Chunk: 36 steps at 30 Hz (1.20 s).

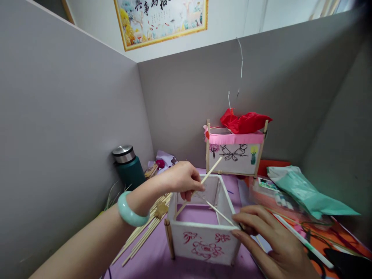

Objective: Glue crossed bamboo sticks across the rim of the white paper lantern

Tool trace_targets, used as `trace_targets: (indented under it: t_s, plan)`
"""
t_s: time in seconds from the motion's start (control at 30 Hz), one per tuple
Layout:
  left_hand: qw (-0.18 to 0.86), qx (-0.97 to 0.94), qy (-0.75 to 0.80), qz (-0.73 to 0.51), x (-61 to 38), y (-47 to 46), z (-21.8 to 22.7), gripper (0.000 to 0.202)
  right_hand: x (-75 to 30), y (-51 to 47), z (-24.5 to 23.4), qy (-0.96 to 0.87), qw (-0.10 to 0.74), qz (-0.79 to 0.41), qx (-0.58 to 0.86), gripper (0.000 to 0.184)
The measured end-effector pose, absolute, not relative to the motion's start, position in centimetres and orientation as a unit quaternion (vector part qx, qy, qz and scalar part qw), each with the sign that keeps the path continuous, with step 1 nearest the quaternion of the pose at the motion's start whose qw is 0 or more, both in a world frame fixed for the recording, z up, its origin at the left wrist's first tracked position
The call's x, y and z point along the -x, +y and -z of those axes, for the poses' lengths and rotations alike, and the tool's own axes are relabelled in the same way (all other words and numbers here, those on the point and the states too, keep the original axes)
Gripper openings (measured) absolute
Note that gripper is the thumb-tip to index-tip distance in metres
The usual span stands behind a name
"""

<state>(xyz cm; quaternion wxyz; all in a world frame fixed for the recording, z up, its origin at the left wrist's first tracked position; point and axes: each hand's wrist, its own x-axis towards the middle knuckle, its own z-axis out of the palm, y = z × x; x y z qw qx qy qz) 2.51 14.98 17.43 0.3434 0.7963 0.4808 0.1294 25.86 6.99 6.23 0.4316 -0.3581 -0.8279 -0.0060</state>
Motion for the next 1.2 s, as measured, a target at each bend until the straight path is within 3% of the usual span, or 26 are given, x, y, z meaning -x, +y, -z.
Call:
trace_targets:
  t_s: [0.87,1.07,1.2]
  plan:
    - [0.353,-0.787,0.495,-0.1,-2.18,15.37,-16.69,0.024,-25.72,6.75,-6.47,-0.823,0.432,-0.011,0.368,0.016]
    - [0.372,-0.776,0.497,-0.115,-2.37,15.11,-16.54,0.013,-25.57,6.73,-6.44,-0.82,0.435,-0.031,0.372,0.018]
    - [0.375,-0.786,0.477,-0.118,-2.31,15.13,-16.56,0.031,-25.62,6.68,-6.18,-0.821,0.431,-0.04,0.371,0.018]
